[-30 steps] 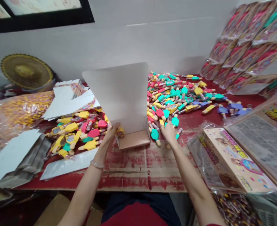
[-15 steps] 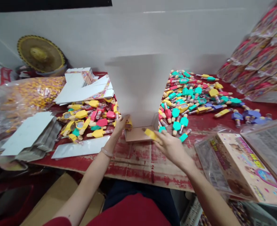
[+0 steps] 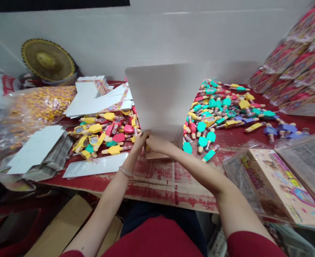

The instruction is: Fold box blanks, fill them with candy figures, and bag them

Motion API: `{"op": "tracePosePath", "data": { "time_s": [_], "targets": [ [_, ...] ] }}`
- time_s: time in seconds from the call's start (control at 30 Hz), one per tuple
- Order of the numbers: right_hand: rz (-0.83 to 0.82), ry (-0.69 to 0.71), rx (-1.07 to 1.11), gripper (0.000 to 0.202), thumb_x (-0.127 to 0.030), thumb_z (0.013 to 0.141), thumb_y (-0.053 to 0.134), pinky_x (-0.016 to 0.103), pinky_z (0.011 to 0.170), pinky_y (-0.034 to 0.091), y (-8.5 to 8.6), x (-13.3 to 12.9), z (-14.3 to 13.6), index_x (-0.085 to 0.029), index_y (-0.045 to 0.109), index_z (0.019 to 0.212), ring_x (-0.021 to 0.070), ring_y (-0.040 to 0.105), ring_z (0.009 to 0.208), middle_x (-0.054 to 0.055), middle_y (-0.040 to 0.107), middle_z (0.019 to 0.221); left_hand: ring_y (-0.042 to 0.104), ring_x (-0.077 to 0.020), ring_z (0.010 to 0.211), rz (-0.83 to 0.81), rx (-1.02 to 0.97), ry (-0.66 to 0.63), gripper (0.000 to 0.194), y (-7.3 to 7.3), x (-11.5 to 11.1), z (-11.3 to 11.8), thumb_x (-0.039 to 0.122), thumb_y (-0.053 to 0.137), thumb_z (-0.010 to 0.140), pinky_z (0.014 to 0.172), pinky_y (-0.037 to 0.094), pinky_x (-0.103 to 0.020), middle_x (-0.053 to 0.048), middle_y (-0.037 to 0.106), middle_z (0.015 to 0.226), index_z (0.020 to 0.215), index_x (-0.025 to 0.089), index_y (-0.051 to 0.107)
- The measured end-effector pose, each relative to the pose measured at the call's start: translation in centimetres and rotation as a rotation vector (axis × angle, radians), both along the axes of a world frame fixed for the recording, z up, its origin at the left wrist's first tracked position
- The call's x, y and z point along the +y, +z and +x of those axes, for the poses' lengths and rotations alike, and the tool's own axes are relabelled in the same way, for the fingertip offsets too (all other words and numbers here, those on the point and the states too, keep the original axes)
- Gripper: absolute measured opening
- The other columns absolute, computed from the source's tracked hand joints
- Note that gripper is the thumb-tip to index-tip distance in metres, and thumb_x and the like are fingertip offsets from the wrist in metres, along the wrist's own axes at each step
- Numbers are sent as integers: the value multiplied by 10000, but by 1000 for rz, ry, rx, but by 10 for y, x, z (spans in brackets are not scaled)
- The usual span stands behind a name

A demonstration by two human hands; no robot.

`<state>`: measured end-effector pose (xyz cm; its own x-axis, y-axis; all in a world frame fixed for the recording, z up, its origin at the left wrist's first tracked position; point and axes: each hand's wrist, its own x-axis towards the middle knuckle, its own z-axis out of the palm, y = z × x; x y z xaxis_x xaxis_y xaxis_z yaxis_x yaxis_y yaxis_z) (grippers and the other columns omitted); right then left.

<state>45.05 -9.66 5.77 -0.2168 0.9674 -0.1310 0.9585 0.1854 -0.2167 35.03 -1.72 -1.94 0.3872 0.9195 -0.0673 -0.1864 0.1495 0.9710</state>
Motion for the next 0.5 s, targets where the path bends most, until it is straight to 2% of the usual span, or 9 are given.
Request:
{"op": "tracePosePath", "data": {
  "time_s": [0.07,0.17,0.23,0.3,0.37,0.43,0.5],
  "targets": [
    [34,-67,48,301,-51,898,576,271,843,506,-10,2,-9,-83,700,1170,228,702,989,186,735,1127,645,-188,808,-11,8,5,374,3,0,1,495,766,685,786,512,-310,-51,727,856,856,166,716],
    [109,-220,195,432,-103,958,531,271,817,523,-30,-23,-7,-104,544,1390,202,713,969,151,738,1142,635,-182,790,5,32,25,355,11,-6,-9,485,771,675,779,505,-300,-34,711,794,810,164,702],
    [204,-352,401,462,-193,990,536,272,801,536,-44,-51,11,-160,475,1447,186,723,934,104,747,1125,615,-170,743,20,69,60,334,17,-16,-27,477,776,676,722,490,-280,-13,675,723,765,168,682],
    [290,-500,508,382,-256,1002,528,284,826,537,-56,-77,41,-195,529,1380,193,724,949,84,752,1109,606,-165,719,32,126,129,330,21,-26,-51,478,774,684,669,475,-264,-3,655,693,758,172,673],
    [297,-690,398,308,-287,1016,495,305,869,524,-64,-90,74,-182,590,1289,225,714,1019,110,746,1129,612,-164,706,16,162,223,342,22,-36,-72,484,771,690,638,478,-257,-7,661,704,788,172,671],
    [208,-843,213,342,-319,1027,478,321,893,507,-70,-88,102,-143,590,1298,261,695,1093,158,720,1202,610,-159,665,-35,144,283,375,20,-43,-83,501,768,694,608,486,-256,-5,659,704,836,171,659],
    [95,-861,96,410,-331,1025,494,315,895,497,-75,-74,115,-107,557,1362,274,679,1136,200,681,1280,595,-146,611,-77,98,308,417,16,-47,-82,533,764,697,582,485,-252,12,631,675,864,175,632]
  ]
}}
